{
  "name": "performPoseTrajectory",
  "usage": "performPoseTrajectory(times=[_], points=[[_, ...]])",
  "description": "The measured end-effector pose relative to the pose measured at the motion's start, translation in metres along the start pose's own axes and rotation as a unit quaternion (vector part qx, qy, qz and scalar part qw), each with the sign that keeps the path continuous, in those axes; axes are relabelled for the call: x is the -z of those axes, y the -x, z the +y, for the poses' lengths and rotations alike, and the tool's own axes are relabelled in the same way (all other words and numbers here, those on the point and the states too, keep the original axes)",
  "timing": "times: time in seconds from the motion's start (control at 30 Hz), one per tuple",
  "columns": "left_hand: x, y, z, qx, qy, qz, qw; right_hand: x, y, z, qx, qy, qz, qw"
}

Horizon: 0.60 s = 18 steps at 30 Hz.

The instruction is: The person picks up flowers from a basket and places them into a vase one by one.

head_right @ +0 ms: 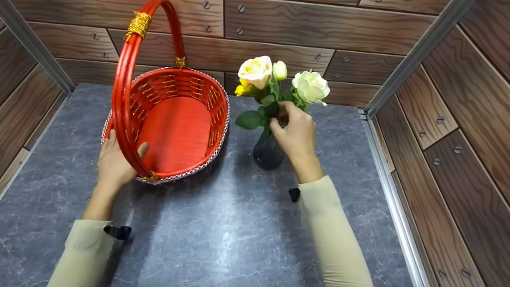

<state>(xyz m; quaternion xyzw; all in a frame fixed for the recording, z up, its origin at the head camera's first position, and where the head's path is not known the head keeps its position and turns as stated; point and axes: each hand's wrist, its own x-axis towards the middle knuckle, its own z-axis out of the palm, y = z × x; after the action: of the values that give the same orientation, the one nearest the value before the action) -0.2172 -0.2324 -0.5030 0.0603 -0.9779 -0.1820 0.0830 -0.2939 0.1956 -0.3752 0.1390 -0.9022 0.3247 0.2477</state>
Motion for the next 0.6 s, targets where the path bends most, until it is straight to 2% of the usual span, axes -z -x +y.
performPoseTrajectory(times=[0.1, 0.17, 0.33, 0.5, 0.6], points=[[0.000, -0.001, -0.001, 0.001, -0.001, -0.002, 1.0000, -0.002, -0.002, -0.002, -0.019, -0.032, 0.003, 0.9993], [0.000, -0.001, -0.001, 0.002, -0.002, -0.005, 1.0000, -0.003, -0.004, -0.002, -0.026, -0.026, 0.010, 0.9993], [-0.001, 0.000, 0.000, 0.003, -0.005, -0.009, 0.9999, 0.001, -0.005, 0.001, -0.008, 0.047, 0.007, 0.9988], [0.000, 0.000, -0.001, 0.002, -0.008, -0.010, 0.9999, 0.010, -0.001, 0.002, 0.036, 0.147, 0.001, 0.9885], [0.001, 0.000, -0.001, 0.001, -0.009, -0.008, 0.9999, 0.017, 0.001, -0.002, 0.057, 0.159, 0.022, 0.9854]])
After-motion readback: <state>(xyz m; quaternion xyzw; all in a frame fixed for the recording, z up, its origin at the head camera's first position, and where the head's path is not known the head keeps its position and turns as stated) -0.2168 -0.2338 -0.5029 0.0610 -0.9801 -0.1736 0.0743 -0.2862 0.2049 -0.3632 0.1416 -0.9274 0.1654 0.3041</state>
